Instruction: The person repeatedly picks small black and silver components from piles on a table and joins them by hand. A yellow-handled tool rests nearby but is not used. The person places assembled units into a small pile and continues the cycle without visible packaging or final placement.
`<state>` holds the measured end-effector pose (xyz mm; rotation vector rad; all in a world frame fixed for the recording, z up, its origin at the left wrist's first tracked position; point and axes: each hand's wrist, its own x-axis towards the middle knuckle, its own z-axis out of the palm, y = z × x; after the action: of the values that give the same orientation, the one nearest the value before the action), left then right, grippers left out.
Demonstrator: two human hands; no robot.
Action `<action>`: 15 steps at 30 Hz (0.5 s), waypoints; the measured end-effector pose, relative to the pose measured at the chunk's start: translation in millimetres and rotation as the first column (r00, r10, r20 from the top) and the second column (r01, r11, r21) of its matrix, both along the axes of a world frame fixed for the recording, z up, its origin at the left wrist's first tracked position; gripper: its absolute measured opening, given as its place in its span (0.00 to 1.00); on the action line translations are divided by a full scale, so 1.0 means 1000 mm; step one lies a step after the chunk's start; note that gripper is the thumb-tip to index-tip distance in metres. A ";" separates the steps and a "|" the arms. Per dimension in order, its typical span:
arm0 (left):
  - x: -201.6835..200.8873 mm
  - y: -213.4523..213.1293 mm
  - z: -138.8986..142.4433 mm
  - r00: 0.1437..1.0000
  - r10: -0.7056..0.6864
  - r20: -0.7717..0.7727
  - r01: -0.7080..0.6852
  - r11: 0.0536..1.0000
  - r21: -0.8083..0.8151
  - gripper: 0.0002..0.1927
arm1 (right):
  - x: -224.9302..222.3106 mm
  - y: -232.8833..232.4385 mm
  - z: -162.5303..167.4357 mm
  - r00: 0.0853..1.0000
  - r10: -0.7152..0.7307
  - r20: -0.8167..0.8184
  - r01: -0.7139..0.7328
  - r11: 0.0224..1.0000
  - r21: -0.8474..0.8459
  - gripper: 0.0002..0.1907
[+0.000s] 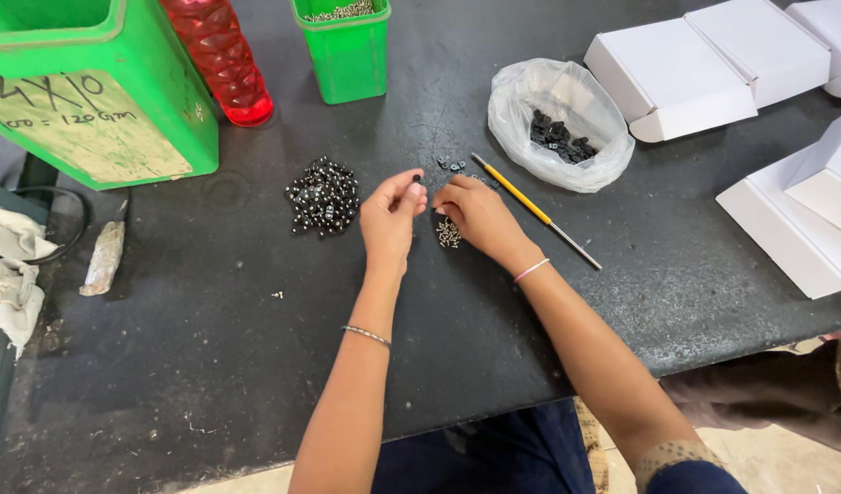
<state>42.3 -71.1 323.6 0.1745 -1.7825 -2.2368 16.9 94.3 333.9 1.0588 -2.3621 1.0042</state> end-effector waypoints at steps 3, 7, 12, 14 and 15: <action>-0.002 0.002 -0.006 1.000 0.019 -0.008 -0.019 0.998 -0.059 0.10 | 0.002 0.001 -0.002 0.987 -0.086 0.137 0.090 0.996 -0.024 0.05; -0.003 0.006 -0.011 1.000 0.025 -0.003 -0.026 0.993 -0.118 0.08 | 0.005 0.006 0.000 0.938 -0.090 0.334 0.169 0.961 -0.217 0.07; -0.002 0.010 -0.010 1.000 -0.006 -0.007 0.005 0.977 -0.214 0.07 | 0.008 0.006 0.004 0.920 -0.070 0.385 0.192 0.938 -0.290 0.08; -0.001 0.010 -0.009 1.000 -0.010 -0.004 0.009 0.973 -0.231 0.07 | 0.008 0.006 0.005 0.916 -0.063 0.397 0.195 0.934 -0.300 0.07; -0.001 0.010 -0.009 1.000 -0.009 0.001 0.009 0.972 -0.234 0.07 | 0.009 0.006 0.005 0.913 -0.061 0.403 0.196 0.932 -0.304 0.07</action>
<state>41.4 -61.2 315.1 0.1187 -2.0313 -2.0098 25.6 100.0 338.9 0.6037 -2.3839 1.6223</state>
